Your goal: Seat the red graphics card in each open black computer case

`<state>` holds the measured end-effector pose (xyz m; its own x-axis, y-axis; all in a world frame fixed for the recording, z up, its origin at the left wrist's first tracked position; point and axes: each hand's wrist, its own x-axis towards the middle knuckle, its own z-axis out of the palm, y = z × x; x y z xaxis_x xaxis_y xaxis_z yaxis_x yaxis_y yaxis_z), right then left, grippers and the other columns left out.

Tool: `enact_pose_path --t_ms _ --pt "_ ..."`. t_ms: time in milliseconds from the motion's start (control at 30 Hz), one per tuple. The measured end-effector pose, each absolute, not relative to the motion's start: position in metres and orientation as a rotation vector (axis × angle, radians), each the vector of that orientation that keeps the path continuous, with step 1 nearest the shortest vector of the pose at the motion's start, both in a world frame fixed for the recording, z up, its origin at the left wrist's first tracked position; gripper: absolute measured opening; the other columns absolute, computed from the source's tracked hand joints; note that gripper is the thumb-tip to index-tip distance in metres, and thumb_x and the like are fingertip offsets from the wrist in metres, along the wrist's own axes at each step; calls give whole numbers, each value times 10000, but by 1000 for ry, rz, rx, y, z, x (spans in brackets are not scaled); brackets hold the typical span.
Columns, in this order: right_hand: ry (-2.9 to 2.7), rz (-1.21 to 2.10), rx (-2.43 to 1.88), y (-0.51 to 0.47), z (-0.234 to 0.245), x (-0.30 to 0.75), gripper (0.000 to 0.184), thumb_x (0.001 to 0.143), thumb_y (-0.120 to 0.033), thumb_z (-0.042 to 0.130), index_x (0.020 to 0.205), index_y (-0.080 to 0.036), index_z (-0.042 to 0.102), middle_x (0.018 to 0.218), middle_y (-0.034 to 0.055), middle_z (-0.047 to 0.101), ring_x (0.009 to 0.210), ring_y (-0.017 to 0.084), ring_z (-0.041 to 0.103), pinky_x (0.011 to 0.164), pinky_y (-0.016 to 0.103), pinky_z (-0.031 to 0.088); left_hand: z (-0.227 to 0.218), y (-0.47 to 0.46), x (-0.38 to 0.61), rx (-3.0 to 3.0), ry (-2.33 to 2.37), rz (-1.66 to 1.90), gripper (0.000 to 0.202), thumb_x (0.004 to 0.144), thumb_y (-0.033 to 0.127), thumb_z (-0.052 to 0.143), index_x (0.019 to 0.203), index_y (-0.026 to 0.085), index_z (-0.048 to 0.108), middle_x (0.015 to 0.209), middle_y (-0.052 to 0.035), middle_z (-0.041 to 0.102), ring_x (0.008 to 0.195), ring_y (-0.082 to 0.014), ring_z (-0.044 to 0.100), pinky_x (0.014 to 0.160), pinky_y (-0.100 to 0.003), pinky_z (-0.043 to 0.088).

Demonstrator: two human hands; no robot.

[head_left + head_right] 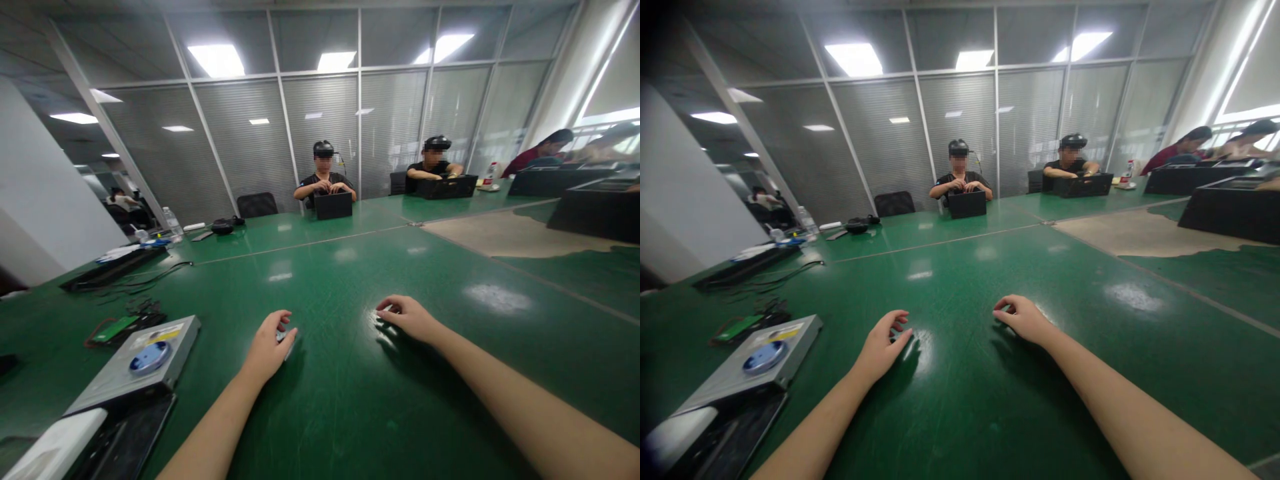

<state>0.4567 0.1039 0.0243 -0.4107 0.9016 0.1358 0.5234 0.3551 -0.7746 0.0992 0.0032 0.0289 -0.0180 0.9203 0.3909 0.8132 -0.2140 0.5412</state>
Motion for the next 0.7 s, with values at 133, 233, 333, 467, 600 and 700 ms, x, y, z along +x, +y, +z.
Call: enact_pose_path --t_ms 133,233,333,467,600,700 --pt "-2053 856 -1238 101 27 455 308 831 -420 595 951 -159 707 845 65 700 749 183 622 681 297 456 28 4 98 2091 1856 1073 350 849 343 570 1166 194 553 1044 -77 630 871 -195 613 809 -379 513" --pt "-2035 870 -1244 96 30 453 316 824 -429 600 951 -160 707 841 72 700 729 184 620 670 302 457 28 3 99 2064 1864 1093 345 838 325 578 1156 192 559 1030 -75 636 856 -192 615 791 -374 515" --pt "-2037 907 -1242 94 29 454 335 828 -447 588 970 -166 704 841 79 701 717 191 624 670 312 464 28 0 100 2024 1867 1112 324 829 286 578 1137 187 569 1024 -77 636 845 -186 611 790 -372 515" --pt "-2081 906 -1198 100 20 456 344 839 -470 565 957 -185 718 948 102 702 784 211 638 725 336 476 28 -2 101 1996 1874 1120 308 819 254 584 1119 186 578 1012 -76 640 833 -178 601 785 -363 509" --pt "-2087 908 -1171 104 17 457 338 835 -475 568 938 -198 732 1015 115 697 831 227 644 771 352 483 28 -3 101 1994 1854 1135 282 803 244 602 1080 191 594 1011 -72 638 831 -175 598 778 -358 506" --pt "-2089 895 -1182 102 20 457 338 834 -472 567 948 -202 734 1004 116 701 830 231 646 772 359 484 28 -2 100 2006 1846 1134 268 809 246 597 1071 192 597 1004 -68 639 824 -173 599 772 -356 506"
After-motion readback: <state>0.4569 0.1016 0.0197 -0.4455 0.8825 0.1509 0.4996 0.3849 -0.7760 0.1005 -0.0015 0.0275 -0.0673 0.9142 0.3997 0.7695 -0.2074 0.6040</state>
